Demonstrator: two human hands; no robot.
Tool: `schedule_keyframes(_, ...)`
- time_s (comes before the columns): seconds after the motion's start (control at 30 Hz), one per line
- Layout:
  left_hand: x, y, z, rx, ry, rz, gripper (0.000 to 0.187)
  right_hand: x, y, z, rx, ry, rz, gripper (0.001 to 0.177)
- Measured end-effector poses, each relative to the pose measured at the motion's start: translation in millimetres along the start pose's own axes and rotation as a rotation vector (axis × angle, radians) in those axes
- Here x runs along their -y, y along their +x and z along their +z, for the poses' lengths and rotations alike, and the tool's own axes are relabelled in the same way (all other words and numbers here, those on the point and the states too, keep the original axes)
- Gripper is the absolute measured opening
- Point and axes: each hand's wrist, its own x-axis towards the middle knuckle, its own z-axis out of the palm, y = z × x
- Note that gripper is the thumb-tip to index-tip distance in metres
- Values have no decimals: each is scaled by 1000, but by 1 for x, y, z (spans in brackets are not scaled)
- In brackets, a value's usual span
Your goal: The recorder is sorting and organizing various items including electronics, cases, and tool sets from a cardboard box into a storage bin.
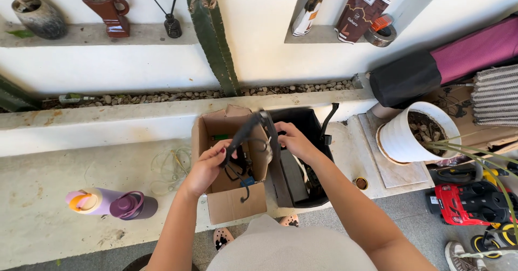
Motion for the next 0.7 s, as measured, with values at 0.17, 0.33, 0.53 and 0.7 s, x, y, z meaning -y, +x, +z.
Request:
schedule_keyframes(0.17, -28, -3, 24, -111, 0, -81, 36, -1, -4, -2, 107, 351, -51, 63)
schedule_keyframes(0.33, -11, -3, 14, -69, 190, 20, 28, 38, -9, -3, 299, 453, -35, 83)
schedule_keyframes(0.53, 6, 14, 19, -103, 580, 319, 29, 83, -21, 18, 52, 457, -419, 37)
schedule_keyframes(0.7, 11, 29, 18, -379, 598, 10, 36, 81, -8, -1, -107, 556, -307, 28)
